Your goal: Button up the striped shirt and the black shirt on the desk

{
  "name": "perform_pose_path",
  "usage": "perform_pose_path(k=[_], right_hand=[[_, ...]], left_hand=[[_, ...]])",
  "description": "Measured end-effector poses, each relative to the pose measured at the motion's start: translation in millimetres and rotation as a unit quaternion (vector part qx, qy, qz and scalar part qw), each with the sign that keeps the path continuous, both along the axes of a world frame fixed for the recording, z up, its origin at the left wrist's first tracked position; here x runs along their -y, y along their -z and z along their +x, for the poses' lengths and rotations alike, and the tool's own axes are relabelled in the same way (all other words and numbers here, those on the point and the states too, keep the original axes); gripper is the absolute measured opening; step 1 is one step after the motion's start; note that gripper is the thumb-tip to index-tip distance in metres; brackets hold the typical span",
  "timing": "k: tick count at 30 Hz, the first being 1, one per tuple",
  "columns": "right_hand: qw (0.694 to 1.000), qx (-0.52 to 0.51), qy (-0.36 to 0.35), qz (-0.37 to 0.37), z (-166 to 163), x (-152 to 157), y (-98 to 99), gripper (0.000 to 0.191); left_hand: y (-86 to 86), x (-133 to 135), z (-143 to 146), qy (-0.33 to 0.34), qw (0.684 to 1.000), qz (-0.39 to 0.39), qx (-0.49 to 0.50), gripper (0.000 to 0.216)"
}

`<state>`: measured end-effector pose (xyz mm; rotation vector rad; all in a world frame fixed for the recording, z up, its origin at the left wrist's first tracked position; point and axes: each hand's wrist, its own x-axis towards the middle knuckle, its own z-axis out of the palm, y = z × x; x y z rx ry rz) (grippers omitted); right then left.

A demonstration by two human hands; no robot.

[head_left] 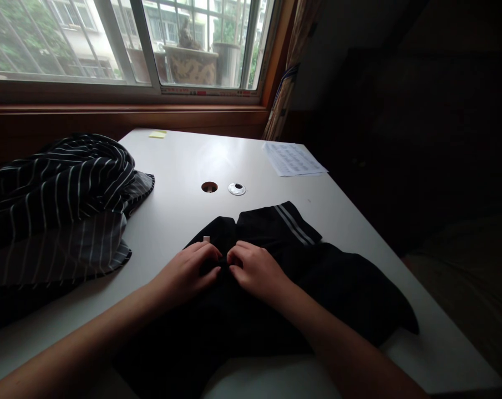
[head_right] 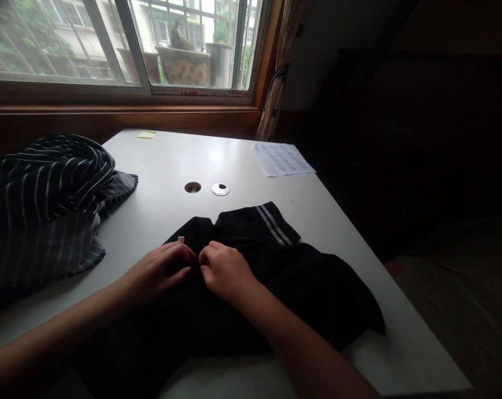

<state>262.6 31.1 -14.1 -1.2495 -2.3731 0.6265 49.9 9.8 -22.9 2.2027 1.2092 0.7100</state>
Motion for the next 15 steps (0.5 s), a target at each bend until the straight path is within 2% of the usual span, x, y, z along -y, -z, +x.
perform_pose_path(k=[3, 8, 15], right_hand=[[0.998, 0.011, -0.022, 0.058, -0.4, 1.4, 1.5, 0.010], [0.985, 0.002, -0.066, 0.160, -0.9, 1.2, -2.5, 0.011], [0.966, -0.058, -0.087, 0.238, 3.3, 1.8, -9.4, 0.014]], left_hand=[[-2.3, 0.2, 0.2, -0.010, 1.000, -0.007, 0.004, 0.021], [-3.0, -0.4, -1.3, -0.039, 0.999, -0.008, 0.017, 0.017], [-11.5, 3.9, -3.8, -0.040, 0.993, -0.024, 0.105, 0.013]])
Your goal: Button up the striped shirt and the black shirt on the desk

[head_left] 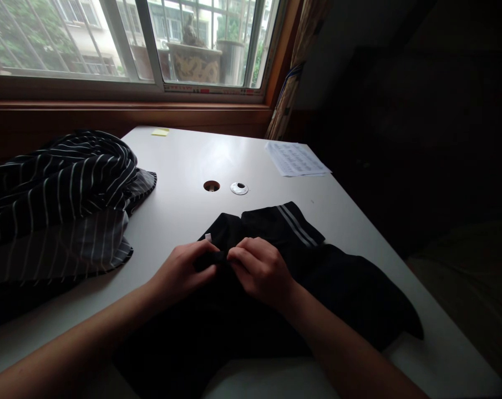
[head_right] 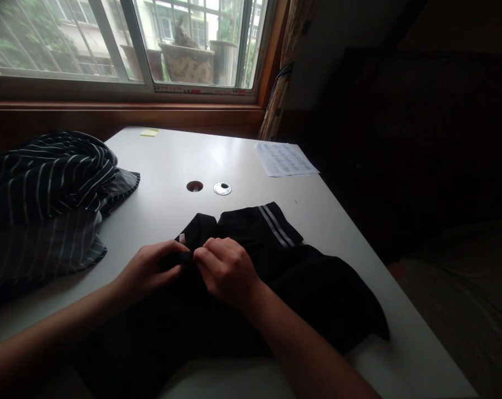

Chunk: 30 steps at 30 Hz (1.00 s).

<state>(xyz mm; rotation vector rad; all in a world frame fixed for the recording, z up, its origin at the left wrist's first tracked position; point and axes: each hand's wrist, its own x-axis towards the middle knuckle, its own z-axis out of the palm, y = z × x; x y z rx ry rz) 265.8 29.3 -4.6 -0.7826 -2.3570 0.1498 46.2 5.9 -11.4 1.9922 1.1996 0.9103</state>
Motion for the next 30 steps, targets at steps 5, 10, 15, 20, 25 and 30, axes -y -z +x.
perform_pose_path(k=[5, 10, 15, 20, 25, 30], right_hand=[[0.998, -0.033, -0.014, 0.044, 5.7, 0.3, 0.2, 0.012], [0.988, -0.067, -0.027, 0.136, 7.5, -1.7, -2.2, 0.013], [0.983, -0.083, -0.033, 0.158, 6.0, -0.9, -4.9, 0.017], [0.986, -0.092, -0.041, 0.131, 7.6, -2.4, 1.0, 0.021], [0.989, -0.108, -0.034, 0.092, 7.9, -4.9, 5.5, 0.026], [0.989, -0.134, -0.023, 0.049, 6.2, -6.2, 2.9, 0.034]], left_hand=[[-7.4, 1.5, 0.6, 0.019, 0.997, -0.027, 0.066, 0.011], [-9.3, 3.7, -1.2, 0.032, 0.992, -0.042, 0.113, 0.012], [-8.9, 5.3, -1.0, 0.055, 0.985, -0.055, 0.153, 0.012], [-9.3, 3.7, 0.0, 0.076, 0.983, -0.056, 0.157, 0.014], [-6.7, 3.8, -1.9, 0.070, 0.986, -0.065, 0.137, 0.015], [-3.0, 4.0, -2.4, 0.029, 0.986, -0.080, 0.146, 0.024]])
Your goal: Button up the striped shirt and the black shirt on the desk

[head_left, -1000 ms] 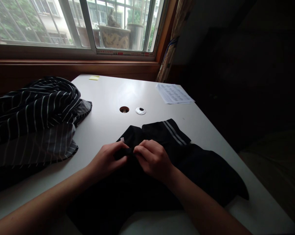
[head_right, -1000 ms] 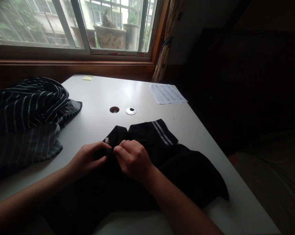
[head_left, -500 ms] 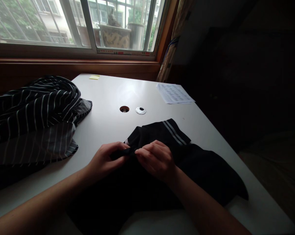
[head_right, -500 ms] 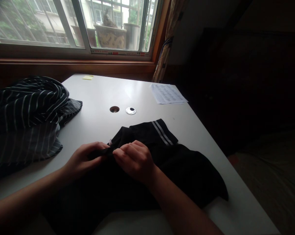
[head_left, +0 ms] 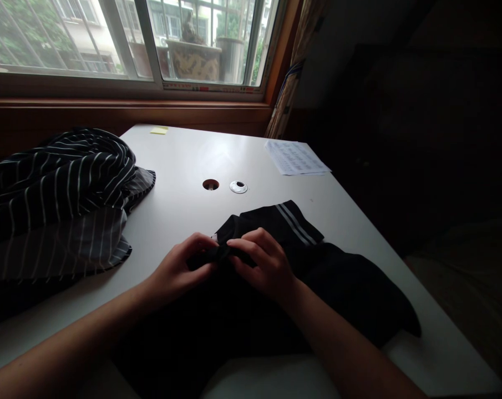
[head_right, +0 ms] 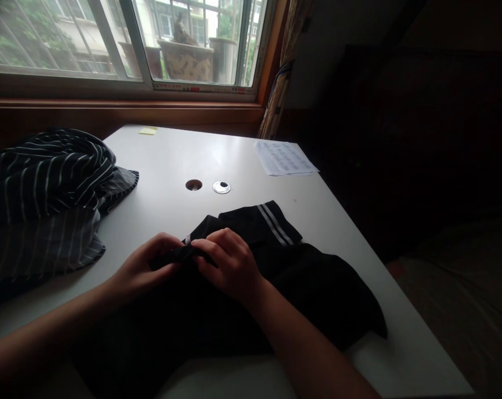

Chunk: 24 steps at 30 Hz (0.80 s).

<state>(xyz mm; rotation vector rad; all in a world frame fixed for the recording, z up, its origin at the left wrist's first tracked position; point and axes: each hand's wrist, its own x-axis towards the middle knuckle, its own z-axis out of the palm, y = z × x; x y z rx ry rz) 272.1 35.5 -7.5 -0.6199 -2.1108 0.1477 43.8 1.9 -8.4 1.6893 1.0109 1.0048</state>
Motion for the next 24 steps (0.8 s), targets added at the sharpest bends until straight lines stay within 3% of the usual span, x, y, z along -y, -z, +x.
perform_pose_path(k=[4, 16, 24], right_hand=[[1.000, 0.011, 0.002, -0.026, 1.8, -1.7, 1.1, 0.039], [0.998, 0.033, -0.032, -0.044, 1.4, -5.5, 1.6, 0.028], [0.997, 0.029, -0.049, -0.056, -1.2, -5.9, 3.8, 0.019]], left_hand=[[0.1, -1.5, 0.1, 0.007, 1.000, -0.004, 0.007, 0.024], [-2.6, -4.8, -4.9, 0.020, 0.998, -0.003, -0.058, 0.020], [-3.6, -3.9, -4.4, 0.007, 0.989, 0.067, -0.129, 0.024]])
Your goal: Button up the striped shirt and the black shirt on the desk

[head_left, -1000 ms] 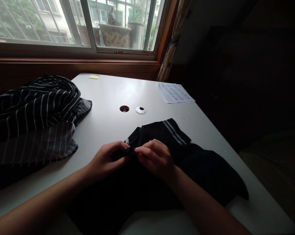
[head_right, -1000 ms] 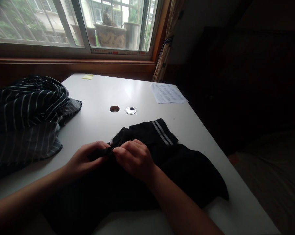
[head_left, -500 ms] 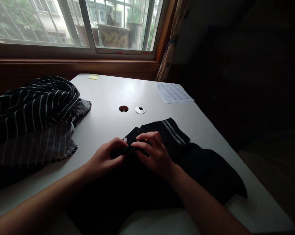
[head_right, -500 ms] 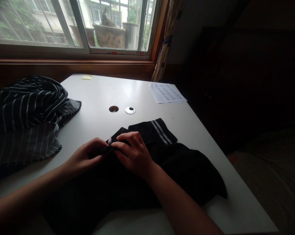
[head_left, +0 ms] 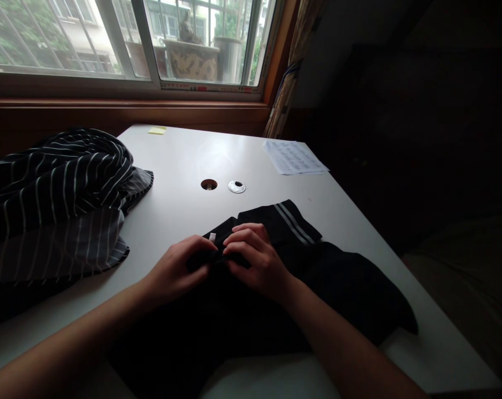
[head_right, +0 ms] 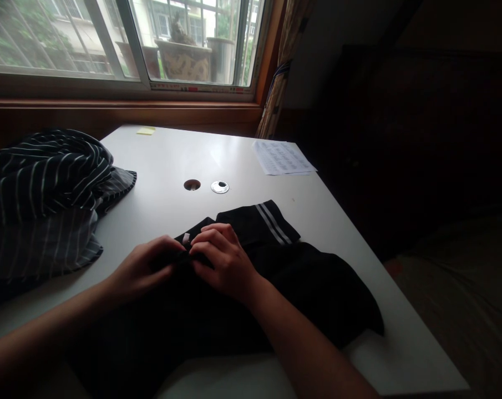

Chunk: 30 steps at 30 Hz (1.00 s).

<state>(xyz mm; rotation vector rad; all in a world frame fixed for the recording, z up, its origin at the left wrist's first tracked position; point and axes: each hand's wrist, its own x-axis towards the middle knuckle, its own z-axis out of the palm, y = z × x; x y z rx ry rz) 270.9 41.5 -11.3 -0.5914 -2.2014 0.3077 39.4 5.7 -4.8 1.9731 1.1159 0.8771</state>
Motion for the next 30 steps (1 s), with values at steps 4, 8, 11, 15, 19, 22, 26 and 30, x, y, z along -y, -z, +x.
perform_pose_path(k=[4, 8, 11, 15, 19, 22, 26, 30], right_hand=[[1.000, 0.007, -0.005, -0.022, -2.4, 0.3, 1.7, 0.016], [0.999, 0.020, -0.009, -0.048, -3.7, 0.6, 2.1, 0.012], [0.998, 0.016, -0.005, -0.063, -4.2, 0.6, 2.2, 0.009], [0.998, 0.010, 0.017, -0.067, -4.4, 0.6, 3.9, 0.007], [0.997, 0.003, 0.041, -0.060, -4.3, 0.6, 5.5, 0.008], [0.997, -0.004, 0.050, -0.059, -4.2, 0.9, 4.4, 0.008], [0.997, -0.011, 0.054, -0.059, -4.0, 1.7, 1.8, 0.007], [0.997, -0.022, 0.054, -0.057, -3.5, 1.8, 1.7, 0.008]], left_hand=[[-4.5, -0.3, 0.2, 0.013, 0.999, 0.025, -0.033, 0.024], [-4.6, -1.9, -0.5, 0.029, 0.999, 0.005, -0.041, 0.025], [-0.6, -2.9, -1.1, 0.018, 0.999, -0.001, -0.050, 0.027], [3.9, -4.6, -2.0, 0.008, 0.999, -0.022, -0.044, 0.029], [3.4, -7.7, -3.2, 0.007, 0.997, -0.075, -0.014, 0.031], [2.0, -10.1, -4.0, 0.017, 0.994, -0.110, 0.007, 0.033], [3.1, -12.4, -6.4, 0.020, 0.990, -0.135, 0.028, 0.036], [5.1, -13.5, -9.3, 0.028, 0.986, -0.154, 0.049, 0.036]])
